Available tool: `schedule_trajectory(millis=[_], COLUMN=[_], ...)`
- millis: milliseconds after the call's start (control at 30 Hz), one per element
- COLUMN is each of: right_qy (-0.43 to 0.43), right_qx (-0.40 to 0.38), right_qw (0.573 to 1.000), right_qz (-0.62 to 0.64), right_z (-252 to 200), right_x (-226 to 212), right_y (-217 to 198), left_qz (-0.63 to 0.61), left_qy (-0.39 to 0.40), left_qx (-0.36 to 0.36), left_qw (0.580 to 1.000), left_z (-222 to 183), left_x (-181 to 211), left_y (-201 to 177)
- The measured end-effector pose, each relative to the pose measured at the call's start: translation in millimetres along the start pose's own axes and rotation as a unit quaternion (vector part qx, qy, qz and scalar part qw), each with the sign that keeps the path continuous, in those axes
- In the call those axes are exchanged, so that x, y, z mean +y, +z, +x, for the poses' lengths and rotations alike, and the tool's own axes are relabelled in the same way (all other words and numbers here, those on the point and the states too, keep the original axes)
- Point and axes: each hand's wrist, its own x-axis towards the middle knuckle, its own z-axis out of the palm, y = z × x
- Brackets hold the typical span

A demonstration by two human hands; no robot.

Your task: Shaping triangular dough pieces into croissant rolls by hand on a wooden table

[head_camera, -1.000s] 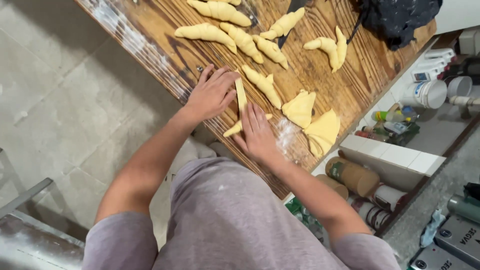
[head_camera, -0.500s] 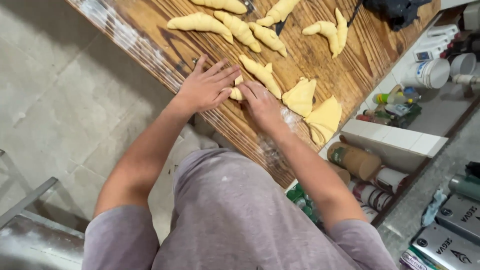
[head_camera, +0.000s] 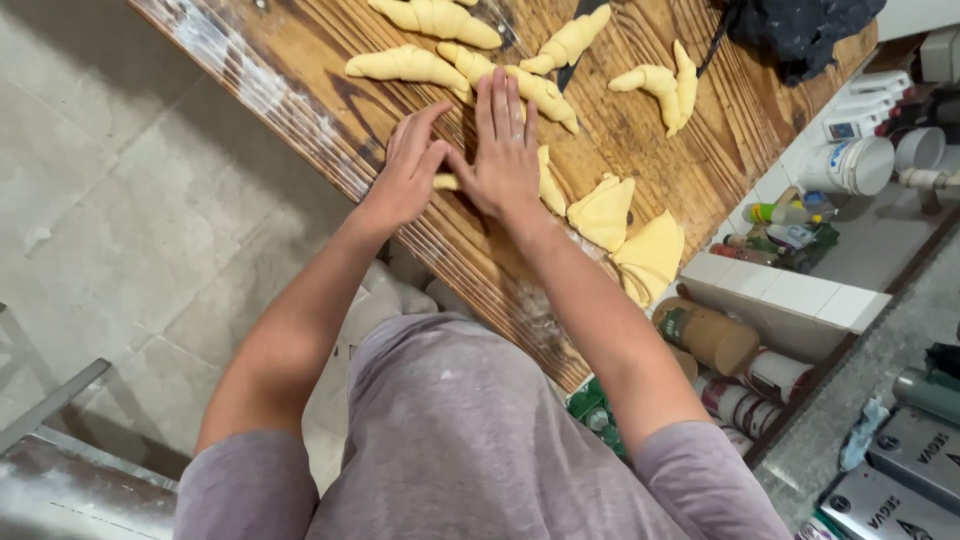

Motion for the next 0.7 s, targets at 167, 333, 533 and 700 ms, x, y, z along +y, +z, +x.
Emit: schedule_trajectory(millis=[167,333,533,700], right_qy=[-0.005,-0.112,-0.196,-0.085], right_qx=[0.075,0.050,0.055,0.061], right_qw=[0.996,0.989,0.962,0.995], right_qz=[0.036,0.087,0.183,0.007], right_z=[-22,-60,-117,-77], right_x=[15,35,53,6], right_y=[-9,7,74,25], left_qz=[-0.022,0.150,0.227,-0.088], left_qy=[0.033,0.083,0.109,0.053], left_qx=[0.012,-0.149,-0.207,-0.092], left_qw=[0.999,0.974,0.945,0.990], left_z=[-3,3,1,5], left_x=[-1,20,3,21], left_y=[-5,-2,8,2])
